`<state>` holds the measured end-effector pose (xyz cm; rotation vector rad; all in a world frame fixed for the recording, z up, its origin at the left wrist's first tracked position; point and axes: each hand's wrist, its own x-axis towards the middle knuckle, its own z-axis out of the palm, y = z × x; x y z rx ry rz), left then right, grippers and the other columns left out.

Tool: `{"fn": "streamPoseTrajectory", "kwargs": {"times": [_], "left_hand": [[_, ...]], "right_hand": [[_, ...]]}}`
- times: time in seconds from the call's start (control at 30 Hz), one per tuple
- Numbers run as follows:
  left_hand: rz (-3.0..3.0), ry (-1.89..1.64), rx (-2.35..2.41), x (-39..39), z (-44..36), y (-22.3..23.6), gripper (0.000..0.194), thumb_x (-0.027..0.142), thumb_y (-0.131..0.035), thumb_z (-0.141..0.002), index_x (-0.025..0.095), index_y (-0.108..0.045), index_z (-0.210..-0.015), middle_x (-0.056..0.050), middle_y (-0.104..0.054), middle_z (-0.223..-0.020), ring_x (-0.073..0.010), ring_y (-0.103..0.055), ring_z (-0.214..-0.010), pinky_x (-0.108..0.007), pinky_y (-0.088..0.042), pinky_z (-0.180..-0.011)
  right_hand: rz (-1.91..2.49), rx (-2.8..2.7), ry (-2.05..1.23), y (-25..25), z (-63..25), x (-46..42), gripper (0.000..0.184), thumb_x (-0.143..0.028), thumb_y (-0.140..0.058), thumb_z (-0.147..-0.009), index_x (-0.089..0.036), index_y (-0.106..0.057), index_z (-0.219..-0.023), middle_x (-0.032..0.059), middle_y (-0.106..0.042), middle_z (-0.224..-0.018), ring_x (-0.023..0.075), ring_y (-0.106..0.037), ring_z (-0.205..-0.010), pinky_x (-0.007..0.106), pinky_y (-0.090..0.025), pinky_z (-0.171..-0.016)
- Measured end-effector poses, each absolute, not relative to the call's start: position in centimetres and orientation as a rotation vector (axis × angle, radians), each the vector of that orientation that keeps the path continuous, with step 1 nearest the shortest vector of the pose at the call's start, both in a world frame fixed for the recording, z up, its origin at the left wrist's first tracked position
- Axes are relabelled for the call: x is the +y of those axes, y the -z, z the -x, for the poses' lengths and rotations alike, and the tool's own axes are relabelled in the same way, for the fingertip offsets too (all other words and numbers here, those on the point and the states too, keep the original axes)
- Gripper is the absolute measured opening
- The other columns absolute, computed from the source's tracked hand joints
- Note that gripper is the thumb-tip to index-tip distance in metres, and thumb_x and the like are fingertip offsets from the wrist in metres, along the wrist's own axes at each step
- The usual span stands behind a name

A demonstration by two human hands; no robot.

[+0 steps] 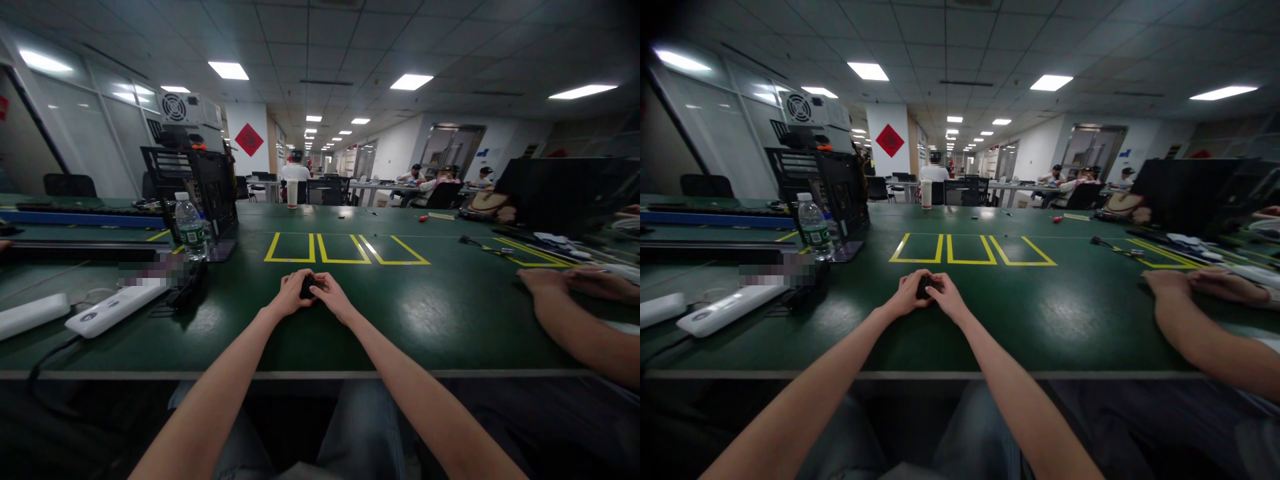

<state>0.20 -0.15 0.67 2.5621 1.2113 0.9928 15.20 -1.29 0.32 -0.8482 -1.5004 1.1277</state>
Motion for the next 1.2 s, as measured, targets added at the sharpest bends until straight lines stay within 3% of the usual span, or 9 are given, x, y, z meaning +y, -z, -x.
{"fn": "streamPoseTrajectory", "kwargs": {"times": [0.27, 0.63, 1.0, 1.2], "left_hand": [[-2.559, -0.974, 1.229, 0.0, -0.2, -0.5, 0.057, 0.021, -0.062, -0.063, 0.027, -0.034, -0.112, -0.002, -0.048, -0.110, -0.0242, -0.045, -0.103, -0.038, -0.027, -0.087], [-2.573, -0.986, 1.222, 0.0, -0.2, -0.6, 0.054, 0.025, -0.063, -0.065, 0.026, -0.034, -0.110, -0.002, -0.048, -0.110, -0.0232, -0.045, -0.102, -0.037, -0.028, -0.087], [-2.596, -0.979, 1.190, -0.1, 0.0, -0.6, 0.053, 0.023, -0.060, -0.066, 0.025, -0.033, -0.111, -0.003, -0.048, -0.109, -0.0229, -0.045, -0.102, -0.037, -0.028, -0.087], [-2.595, -0.996, 1.201, 0.1, -0.1, -0.4, 0.055, 0.024, -0.062, -0.065, 0.025, -0.033, -0.112, -0.003, -0.048, -0.111, -0.0231, -0.045, -0.102, -0.037, -0.028, -0.086]], "right_hand": [[0.834, -1.472, -1.153, 0.1, -15.1, -0.8, 0.035, -0.020, -0.061, -0.066, -0.020, -0.047, -0.099, 0.0036, -0.055, -0.102, 0.0164, -0.052, -0.099, 0.036, -0.038, -0.091], [0.827, -1.480, -1.150, -0.7, -15.3, -1.8, 0.021, -0.025, -0.059, -0.069, -0.021, -0.051, -0.088, 0.0003, -0.055, -0.089, 0.0168, -0.052, -0.093, 0.037, -0.041, -0.085], [0.791, -1.443, -1.188, -0.3, -15.3, -1.6, 0.034, -0.016, -0.063, -0.064, -0.021, -0.048, -0.095, 0.0019, -0.053, -0.102, 0.0166, -0.052, -0.100, 0.033, -0.042, -0.087], [0.845, -1.432, -1.189, -0.2, -15.2, -1.3, 0.022, -0.029, -0.057, -0.071, -0.020, -0.051, -0.090, 0.0017, -0.057, -0.090, 0.0167, -0.054, -0.091, 0.035, -0.042, -0.083]]}}
